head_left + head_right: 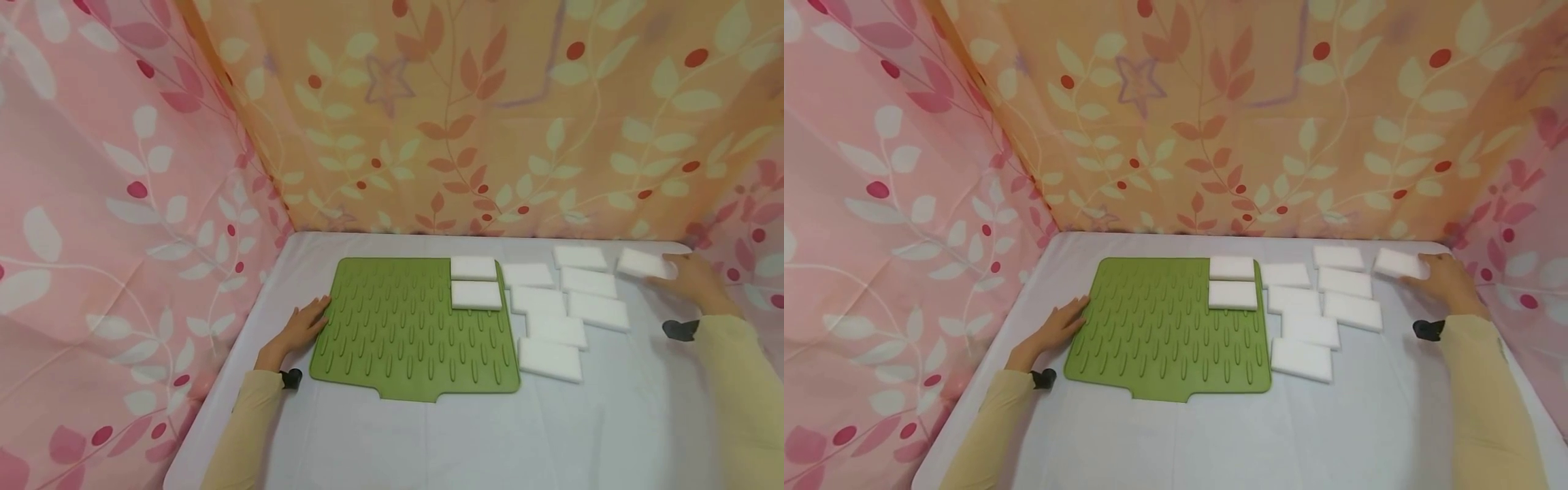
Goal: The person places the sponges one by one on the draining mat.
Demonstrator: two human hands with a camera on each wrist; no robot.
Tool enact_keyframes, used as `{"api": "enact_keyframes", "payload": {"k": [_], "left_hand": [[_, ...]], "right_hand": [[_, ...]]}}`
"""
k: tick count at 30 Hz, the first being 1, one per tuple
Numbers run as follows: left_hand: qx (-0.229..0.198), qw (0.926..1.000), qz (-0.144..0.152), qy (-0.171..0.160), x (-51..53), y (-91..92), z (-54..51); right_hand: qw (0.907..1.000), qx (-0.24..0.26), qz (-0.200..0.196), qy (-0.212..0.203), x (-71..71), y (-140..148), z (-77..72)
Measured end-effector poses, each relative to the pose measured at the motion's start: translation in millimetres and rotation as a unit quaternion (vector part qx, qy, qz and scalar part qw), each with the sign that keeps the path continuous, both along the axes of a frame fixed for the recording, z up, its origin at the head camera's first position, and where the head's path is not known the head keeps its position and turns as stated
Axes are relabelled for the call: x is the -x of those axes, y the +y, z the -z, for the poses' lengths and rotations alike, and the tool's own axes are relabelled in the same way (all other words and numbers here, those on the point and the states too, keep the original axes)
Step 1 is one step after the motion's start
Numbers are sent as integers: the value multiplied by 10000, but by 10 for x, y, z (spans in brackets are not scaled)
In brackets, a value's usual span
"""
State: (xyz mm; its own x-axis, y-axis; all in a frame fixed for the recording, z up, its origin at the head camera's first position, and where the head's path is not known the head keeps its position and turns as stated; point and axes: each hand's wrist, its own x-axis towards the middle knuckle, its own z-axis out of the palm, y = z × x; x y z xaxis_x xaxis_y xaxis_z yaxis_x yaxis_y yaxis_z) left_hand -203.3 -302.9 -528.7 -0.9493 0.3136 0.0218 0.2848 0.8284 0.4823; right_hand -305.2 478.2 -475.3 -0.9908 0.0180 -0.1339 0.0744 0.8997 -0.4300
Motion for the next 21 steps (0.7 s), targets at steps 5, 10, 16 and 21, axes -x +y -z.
{"api": "enact_keyframes", "payload": {"k": [5, 10, 16, 21], "left_hand": [[-12, 9999, -53, -84, -2, -2, -10], [22, 9998, -113, -137, -10, -5, -6], [57, 9998, -112, -167, -6, -16, 9], [58, 9997, -98, -197, 11, -20, 15]], "right_hand": [[9984, -209, -219, 480, -3, -15, -13], [9952, -270, -383, 855, -21, -47, -31], [9941, -378, -426, 920, -64, -92, -80], [9937, -312, -458, 970, -103, -151, -129]]}}
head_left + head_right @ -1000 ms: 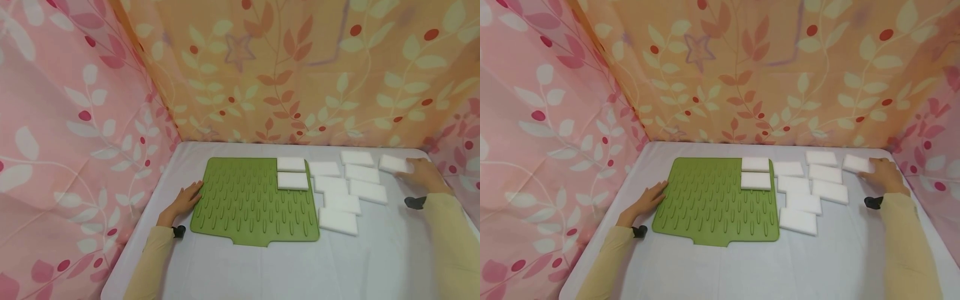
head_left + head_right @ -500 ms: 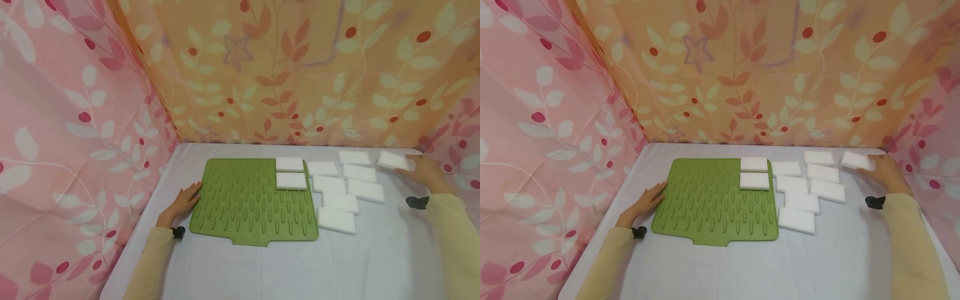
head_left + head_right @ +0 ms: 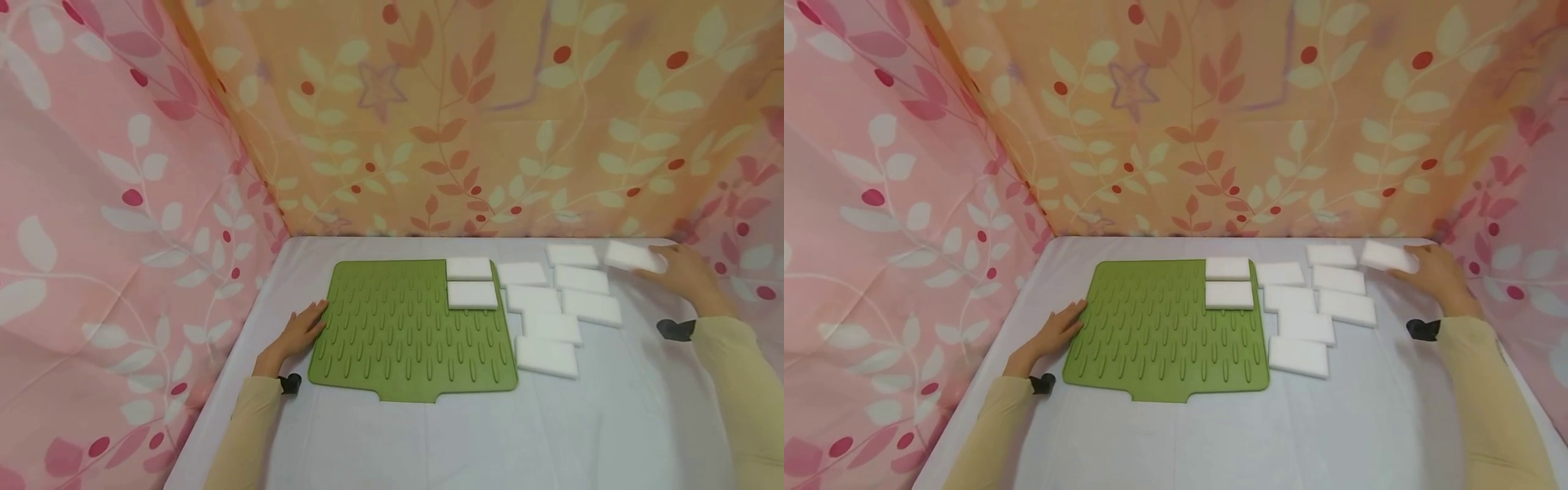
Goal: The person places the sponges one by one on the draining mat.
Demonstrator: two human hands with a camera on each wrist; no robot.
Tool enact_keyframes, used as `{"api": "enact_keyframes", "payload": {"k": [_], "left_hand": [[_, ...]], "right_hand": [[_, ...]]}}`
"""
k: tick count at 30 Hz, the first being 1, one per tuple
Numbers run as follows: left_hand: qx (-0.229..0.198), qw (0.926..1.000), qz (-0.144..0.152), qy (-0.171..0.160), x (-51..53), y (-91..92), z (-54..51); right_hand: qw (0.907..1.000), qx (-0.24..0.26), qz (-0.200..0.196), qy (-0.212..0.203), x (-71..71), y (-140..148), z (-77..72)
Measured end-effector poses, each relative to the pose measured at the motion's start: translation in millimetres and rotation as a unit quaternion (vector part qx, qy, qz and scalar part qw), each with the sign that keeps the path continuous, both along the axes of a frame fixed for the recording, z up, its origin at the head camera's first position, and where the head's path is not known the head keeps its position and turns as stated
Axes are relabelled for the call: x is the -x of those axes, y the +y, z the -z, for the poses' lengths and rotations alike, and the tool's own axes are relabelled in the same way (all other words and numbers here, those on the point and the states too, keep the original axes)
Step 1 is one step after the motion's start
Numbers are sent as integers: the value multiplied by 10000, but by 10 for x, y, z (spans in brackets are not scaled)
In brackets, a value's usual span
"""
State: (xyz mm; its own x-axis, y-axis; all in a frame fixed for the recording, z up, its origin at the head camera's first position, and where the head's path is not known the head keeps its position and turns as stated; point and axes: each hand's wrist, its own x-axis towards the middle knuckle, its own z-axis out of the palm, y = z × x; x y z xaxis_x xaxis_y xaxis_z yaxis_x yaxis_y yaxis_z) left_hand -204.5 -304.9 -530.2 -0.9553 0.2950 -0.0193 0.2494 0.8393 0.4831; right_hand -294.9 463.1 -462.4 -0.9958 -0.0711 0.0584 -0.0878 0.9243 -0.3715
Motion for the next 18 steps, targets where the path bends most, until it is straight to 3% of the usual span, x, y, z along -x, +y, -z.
{"api": "enact_keyframes", "payload": {"k": [11, 18], "left_hand": [[-40, 10000, -48, -12, -10, 2, 24], [-39, 10000, -2, 32, -12, 14, -18]], "right_hand": [[9997, -26, -136, 197, -109, -244, -142], [9986, -137, -243, 439, -155, -396, -176]]}}
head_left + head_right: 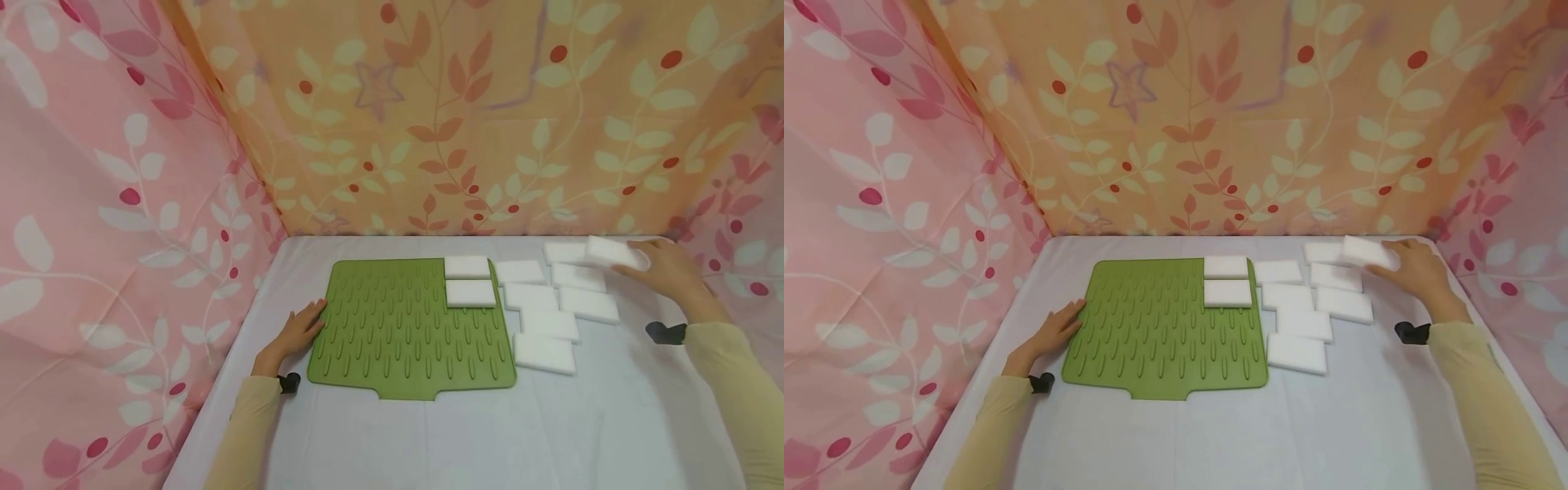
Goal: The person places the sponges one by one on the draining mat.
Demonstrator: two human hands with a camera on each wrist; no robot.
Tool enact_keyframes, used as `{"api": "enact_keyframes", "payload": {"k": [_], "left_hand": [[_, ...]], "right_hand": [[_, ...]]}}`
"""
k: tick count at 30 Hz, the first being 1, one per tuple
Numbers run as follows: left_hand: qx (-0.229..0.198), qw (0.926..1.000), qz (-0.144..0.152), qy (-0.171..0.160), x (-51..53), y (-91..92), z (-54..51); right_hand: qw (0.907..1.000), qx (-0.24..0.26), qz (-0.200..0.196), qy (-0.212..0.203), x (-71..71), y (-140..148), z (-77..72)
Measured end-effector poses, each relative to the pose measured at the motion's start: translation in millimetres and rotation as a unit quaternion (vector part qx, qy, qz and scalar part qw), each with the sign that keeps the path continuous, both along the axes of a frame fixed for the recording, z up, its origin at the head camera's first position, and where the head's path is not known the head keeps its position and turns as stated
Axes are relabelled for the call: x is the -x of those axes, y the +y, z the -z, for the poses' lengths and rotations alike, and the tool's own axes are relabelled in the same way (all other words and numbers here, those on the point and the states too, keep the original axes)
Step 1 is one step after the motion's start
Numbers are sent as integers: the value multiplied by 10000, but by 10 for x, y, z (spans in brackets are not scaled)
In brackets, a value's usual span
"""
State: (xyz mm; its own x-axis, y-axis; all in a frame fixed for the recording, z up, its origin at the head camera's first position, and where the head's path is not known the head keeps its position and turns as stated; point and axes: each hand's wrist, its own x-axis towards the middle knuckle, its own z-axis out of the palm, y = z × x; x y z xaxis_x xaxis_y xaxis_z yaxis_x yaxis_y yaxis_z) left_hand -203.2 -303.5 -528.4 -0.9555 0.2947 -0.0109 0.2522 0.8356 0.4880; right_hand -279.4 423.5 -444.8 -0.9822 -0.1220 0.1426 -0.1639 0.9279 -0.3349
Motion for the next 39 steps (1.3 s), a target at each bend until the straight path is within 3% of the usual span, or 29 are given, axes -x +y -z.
{"api": "enact_keyframes", "payload": {"k": [3, 10, 39], "left_hand": [[-1, 10000, 7, 4, -2, 2, -7], [59, 10000, 31, 0, 8, -6, -10], [-9, 10000, 12, -50, -1, -9, -13]], "right_hand": [[10000, -31, -55, 70, -8, -87, -13], [9997, -46, -91, -223, -46, -314, -56], [9960, -207, -854, -180, -245, -1136, -155]]}}
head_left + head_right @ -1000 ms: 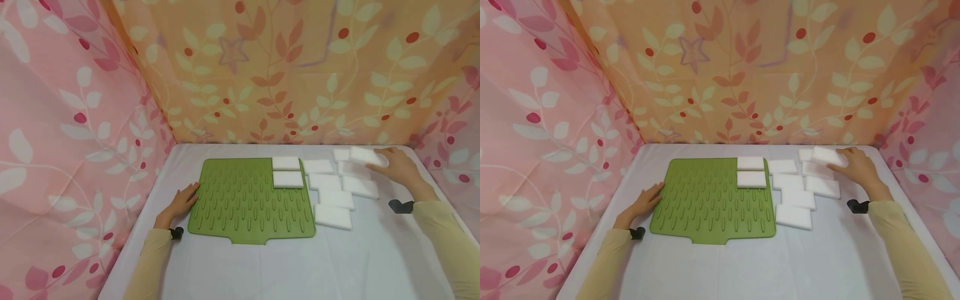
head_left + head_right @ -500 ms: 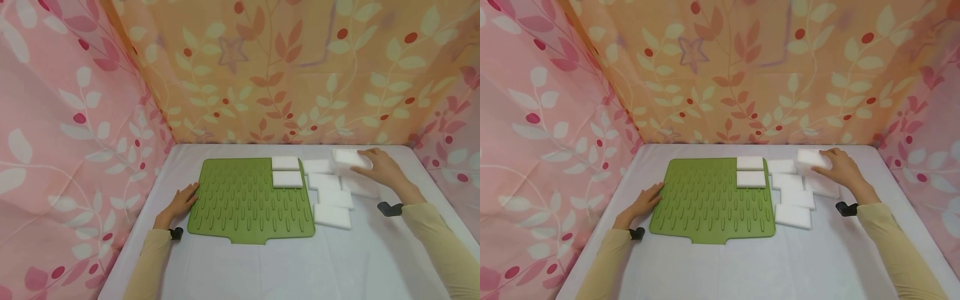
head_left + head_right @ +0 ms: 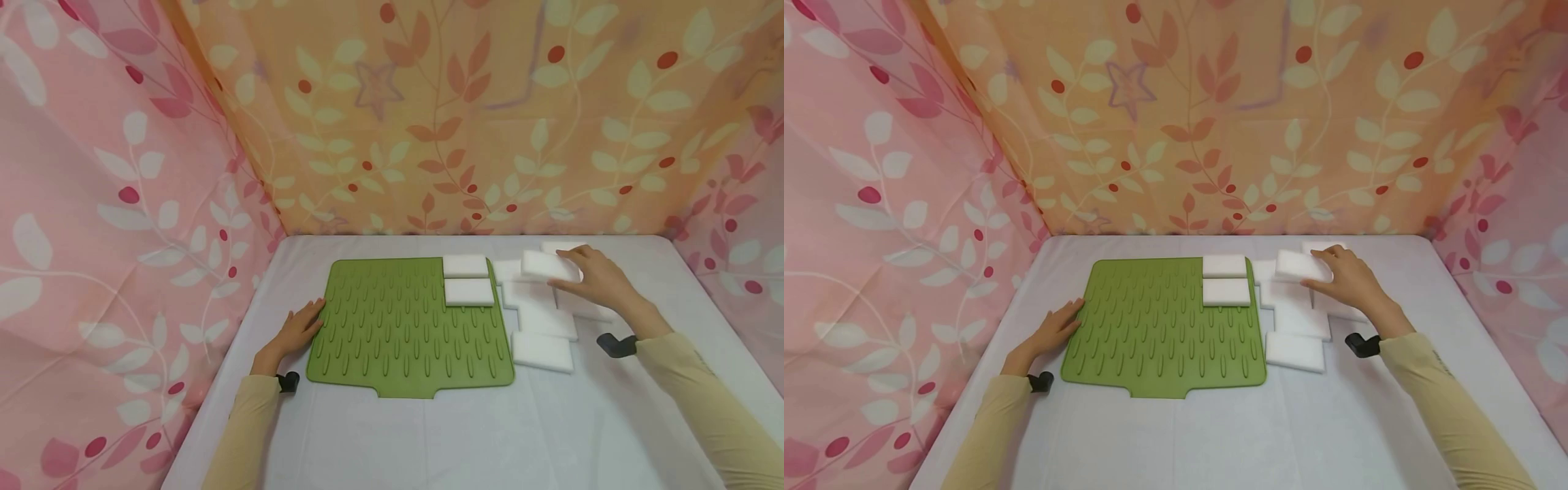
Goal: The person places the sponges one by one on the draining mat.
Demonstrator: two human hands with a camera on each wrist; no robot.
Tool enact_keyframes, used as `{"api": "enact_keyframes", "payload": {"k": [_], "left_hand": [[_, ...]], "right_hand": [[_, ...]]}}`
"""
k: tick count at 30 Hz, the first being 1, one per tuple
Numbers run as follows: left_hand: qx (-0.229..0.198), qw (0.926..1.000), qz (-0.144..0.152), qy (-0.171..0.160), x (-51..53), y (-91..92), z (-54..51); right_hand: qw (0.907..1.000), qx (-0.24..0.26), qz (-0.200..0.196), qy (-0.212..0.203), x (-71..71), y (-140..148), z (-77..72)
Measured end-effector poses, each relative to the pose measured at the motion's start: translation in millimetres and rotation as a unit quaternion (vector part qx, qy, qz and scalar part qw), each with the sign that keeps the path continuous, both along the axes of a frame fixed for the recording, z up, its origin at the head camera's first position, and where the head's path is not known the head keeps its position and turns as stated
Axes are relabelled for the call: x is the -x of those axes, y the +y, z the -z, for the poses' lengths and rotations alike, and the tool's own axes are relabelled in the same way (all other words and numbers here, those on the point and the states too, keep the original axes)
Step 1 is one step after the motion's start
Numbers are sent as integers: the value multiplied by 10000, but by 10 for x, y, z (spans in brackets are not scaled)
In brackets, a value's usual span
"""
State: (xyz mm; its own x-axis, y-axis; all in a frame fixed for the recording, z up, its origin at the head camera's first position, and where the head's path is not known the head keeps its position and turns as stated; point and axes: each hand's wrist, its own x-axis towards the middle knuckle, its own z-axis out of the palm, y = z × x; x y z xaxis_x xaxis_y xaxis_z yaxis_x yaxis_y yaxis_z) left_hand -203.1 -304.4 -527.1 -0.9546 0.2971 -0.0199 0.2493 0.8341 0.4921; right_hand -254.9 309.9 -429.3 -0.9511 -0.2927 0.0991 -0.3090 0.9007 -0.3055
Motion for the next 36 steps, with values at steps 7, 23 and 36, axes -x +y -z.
{"api": "enact_keyframes", "payload": {"k": [7, 23, 36], "left_hand": [[27, 10000, -2, -45, 1, -19, 21], [24, 10000, 51, 58, 18, -27, 32], [-21, 10000, 82, 11, 18, -21, 23]], "right_hand": [[9997, 36, -241, 87, -38, -221, 32], [9932, 183, -1030, 512, -189, -696, 298], [9900, 377, -1309, 365, -355, -1051, 498]]}}
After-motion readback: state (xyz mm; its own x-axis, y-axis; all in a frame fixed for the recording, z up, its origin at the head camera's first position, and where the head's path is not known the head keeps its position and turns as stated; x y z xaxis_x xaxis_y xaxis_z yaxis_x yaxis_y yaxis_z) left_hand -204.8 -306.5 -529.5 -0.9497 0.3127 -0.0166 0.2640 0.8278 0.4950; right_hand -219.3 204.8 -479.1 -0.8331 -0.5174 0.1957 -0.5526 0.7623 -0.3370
